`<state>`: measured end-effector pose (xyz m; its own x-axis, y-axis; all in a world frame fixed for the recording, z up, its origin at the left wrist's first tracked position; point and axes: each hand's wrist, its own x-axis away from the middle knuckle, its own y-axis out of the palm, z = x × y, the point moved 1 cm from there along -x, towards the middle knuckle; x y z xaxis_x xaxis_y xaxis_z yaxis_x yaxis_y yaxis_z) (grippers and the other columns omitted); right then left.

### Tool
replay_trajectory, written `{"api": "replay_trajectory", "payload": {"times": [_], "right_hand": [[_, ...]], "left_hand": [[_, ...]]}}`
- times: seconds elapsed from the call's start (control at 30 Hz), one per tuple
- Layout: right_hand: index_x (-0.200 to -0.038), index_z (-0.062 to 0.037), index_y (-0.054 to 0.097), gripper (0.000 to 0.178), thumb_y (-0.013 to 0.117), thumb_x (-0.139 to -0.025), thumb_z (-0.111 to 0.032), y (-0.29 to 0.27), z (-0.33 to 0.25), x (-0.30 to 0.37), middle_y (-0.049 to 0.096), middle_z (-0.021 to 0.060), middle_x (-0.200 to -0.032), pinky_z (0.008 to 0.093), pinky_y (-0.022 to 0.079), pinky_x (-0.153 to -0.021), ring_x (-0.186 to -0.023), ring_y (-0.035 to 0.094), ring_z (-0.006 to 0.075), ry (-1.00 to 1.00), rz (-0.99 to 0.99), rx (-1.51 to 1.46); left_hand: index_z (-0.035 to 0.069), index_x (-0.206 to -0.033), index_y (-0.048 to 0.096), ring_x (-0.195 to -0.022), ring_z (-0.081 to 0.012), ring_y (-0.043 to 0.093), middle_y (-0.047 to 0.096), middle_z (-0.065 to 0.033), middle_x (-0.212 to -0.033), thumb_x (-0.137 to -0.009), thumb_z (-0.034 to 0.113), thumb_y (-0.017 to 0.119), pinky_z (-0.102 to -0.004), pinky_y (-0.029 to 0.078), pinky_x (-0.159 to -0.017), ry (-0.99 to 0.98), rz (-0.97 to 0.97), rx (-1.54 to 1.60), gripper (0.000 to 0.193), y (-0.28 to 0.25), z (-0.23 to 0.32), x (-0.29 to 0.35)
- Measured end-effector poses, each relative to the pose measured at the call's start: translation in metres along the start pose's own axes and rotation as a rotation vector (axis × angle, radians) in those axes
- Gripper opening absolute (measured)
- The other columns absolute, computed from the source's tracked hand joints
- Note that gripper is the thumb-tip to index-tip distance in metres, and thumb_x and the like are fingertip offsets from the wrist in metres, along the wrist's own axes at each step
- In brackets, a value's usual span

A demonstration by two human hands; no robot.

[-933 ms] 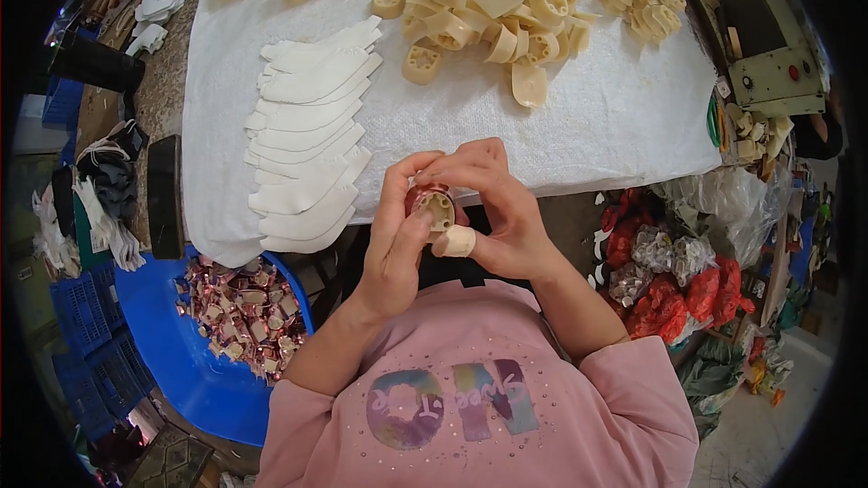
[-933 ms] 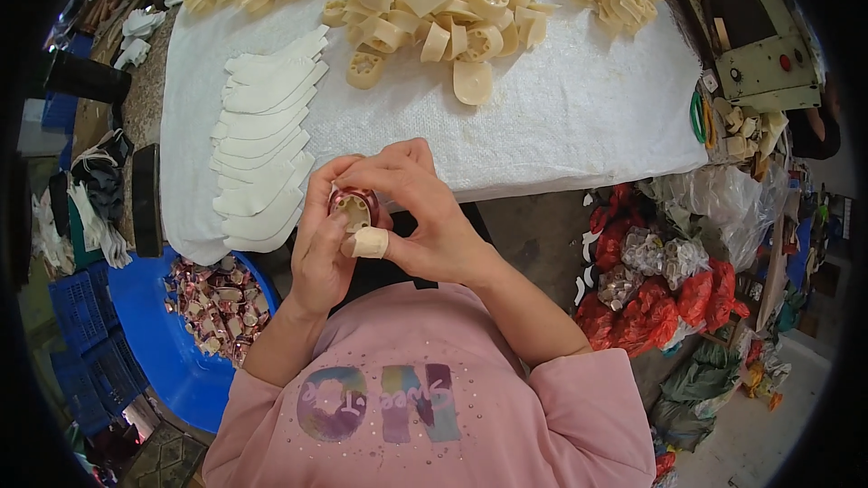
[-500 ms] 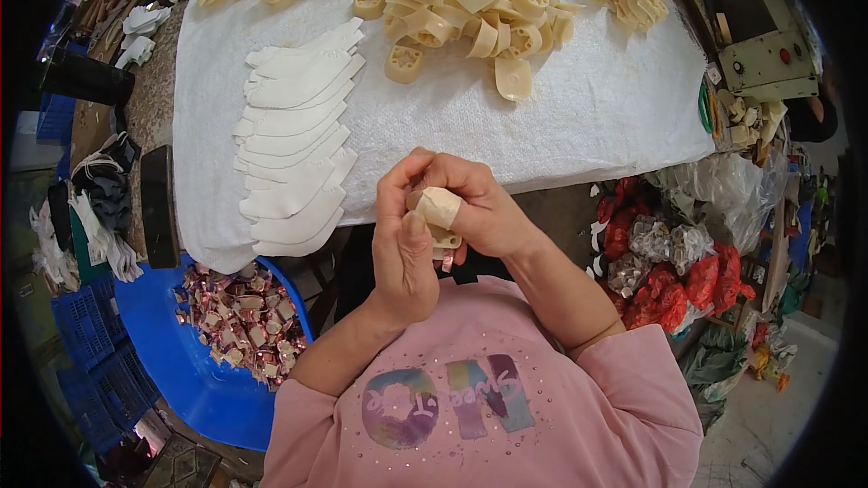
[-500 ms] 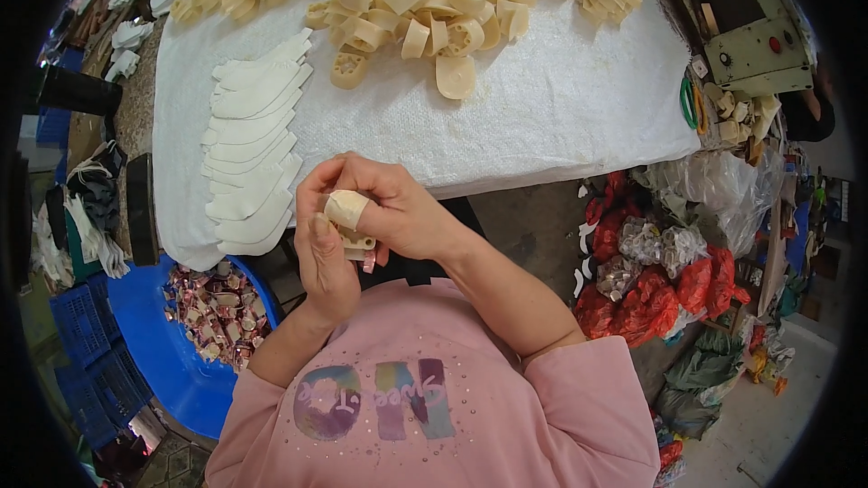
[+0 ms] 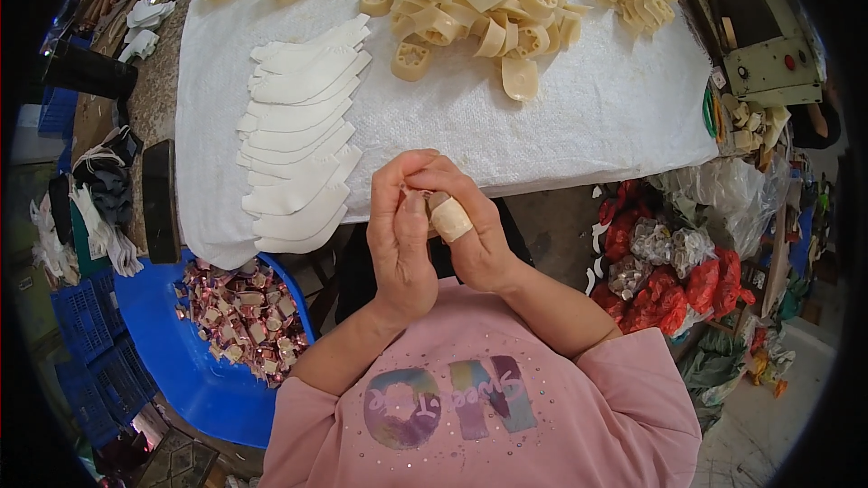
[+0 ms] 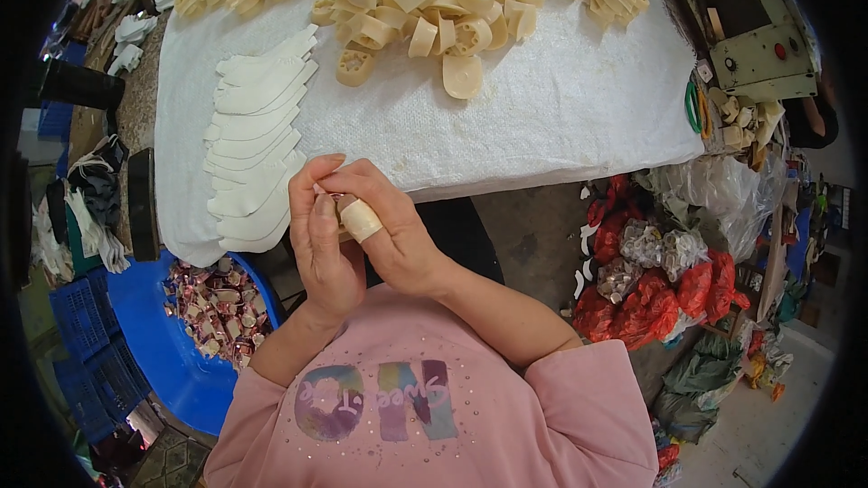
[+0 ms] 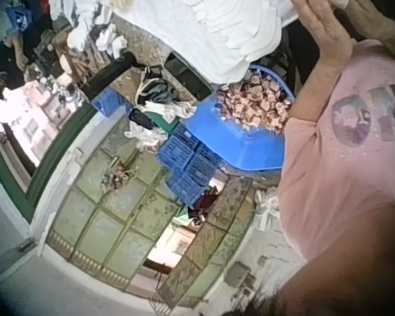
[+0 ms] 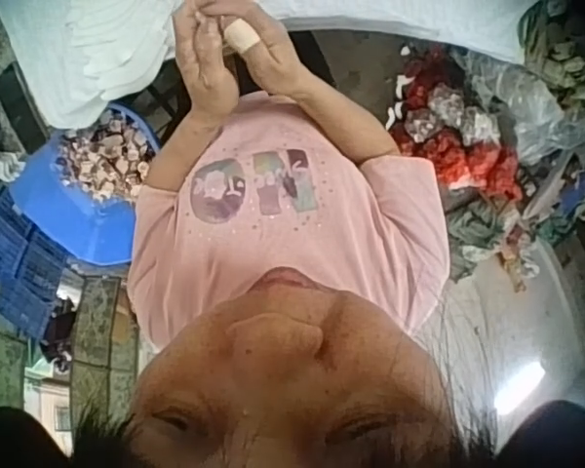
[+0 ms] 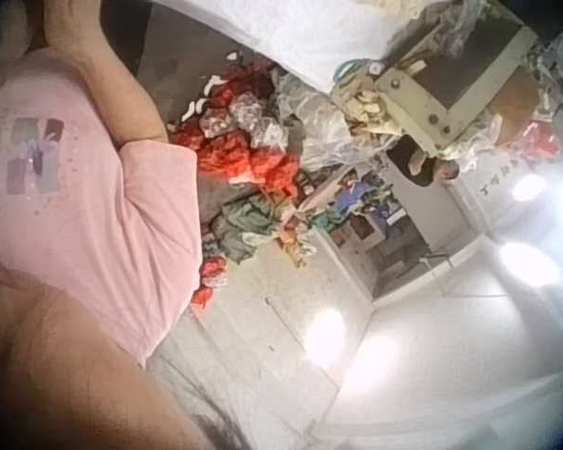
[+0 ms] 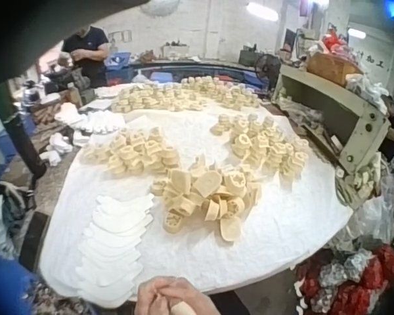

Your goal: Assembling small cream-colored shoe components by inserting one piece into another.

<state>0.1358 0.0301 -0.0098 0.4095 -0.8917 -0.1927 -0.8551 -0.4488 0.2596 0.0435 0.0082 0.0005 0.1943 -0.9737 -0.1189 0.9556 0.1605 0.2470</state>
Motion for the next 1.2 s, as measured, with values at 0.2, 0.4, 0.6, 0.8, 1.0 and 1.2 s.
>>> {"api": "replay_trajectory", "payload": {"times": [0.2, 0.4, 0.6, 0.8, 1.0, 1.2], "right_hand": [[-0.114, -0.0034, 0.052, 0.027, 0.043, -0.092, -0.015, -0.006, -0.003, -0.006, 0.054, 0.0114, -0.095, 0.0319, 0.043, -0.078, -0.085, 0.055, 0.0217, -0.056, 0.077, 0.298], [-0.121, -0.0052, 0.051, 0.036, 0.051, -0.092, -0.025, -0.021, -0.011, -0.011, 0.050, 0.0093, -0.093, 0.0280, 0.045, -0.068, -0.076, 0.053, 0.0187, 0.144, 0.145, 0.166], [-0.092, -0.0016, 0.059, 0.029, 0.068, -0.080, -0.026, -0.020, -0.036, -0.023, 0.056, 0.0100, -0.070, 0.0335, 0.048, -0.062, -0.064, 0.056, 0.0212, 0.068, -0.087, 0.880], [-0.096, 0.0010, 0.057, 0.021, 0.058, -0.087, -0.018, -0.032, -0.024, -0.016, 0.058, 0.0123, -0.080, 0.0284, 0.046, -0.065, -0.070, 0.058, 0.0198, -0.139, 0.078, 0.523], [-0.088, -0.0029, 0.057, 0.018, 0.053, -0.092, -0.019, -0.048, -0.012, -0.027, 0.054, 0.0005, -0.079, 0.0247, 0.043, -0.061, -0.070, 0.051, 0.0082, 0.398, 0.006, -0.157], [-0.080, -0.0021, 0.053, 0.017, 0.058, -0.087, -0.017, -0.051, -0.015, -0.028, 0.055, 0.0036, -0.069, 0.0259, 0.042, -0.057, -0.064, 0.052, 0.0104, 0.124, -0.166, 0.360]], "left_hand": [[0.004, -0.136, 0.026, -0.098, -0.0118, 0.047, 0.047, -0.0076, -0.112, -0.097, 0.034, 0.036, -0.0274, 0.040, -0.083, -0.132, -0.082, 0.093, 0.050, -0.004, -0.004, 0.001], [0.008, -0.144, 0.008, -0.087, -0.0121, 0.051, 0.049, -0.0063, -0.108, -0.086, 0.063, 0.040, -0.0243, 0.043, -0.071, -0.216, -0.219, 0.215, 0.086, -0.017, -0.003, -0.008], [-0.009, -0.138, 0.010, -0.080, -0.0238, 0.057, 0.051, -0.0179, -0.102, -0.089, 0.065, 0.029, -0.0332, 0.047, -0.069, 0.381, -0.238, -0.514, 0.091, -0.022, -0.013, -0.008], [-0.002, -0.126, 0.040, -0.089, -0.0227, 0.061, 0.058, -0.0158, -0.102, -0.084, 0.028, 0.067, -0.0312, 0.050, -0.075, 0.144, -0.286, -0.511, 0.059, -0.023, 0.002, -0.014], [0.002, -0.112, 0.053, -0.074, -0.0206, 0.059, 0.055, -0.0105, -0.093, -0.068, -0.003, 0.072, -0.0287, 0.049, -0.062, 0.119, -0.271, -0.525, 0.048, -0.031, 0.012, -0.017], [0.002, -0.108, 0.054, -0.073, -0.0132, 0.055, 0.054, -0.0067, -0.086, -0.066, -0.006, 0.070, -0.0232, 0.045, -0.059, 0.219, -0.296, -0.665, 0.045, -0.025, 0.020, -0.017]]}}
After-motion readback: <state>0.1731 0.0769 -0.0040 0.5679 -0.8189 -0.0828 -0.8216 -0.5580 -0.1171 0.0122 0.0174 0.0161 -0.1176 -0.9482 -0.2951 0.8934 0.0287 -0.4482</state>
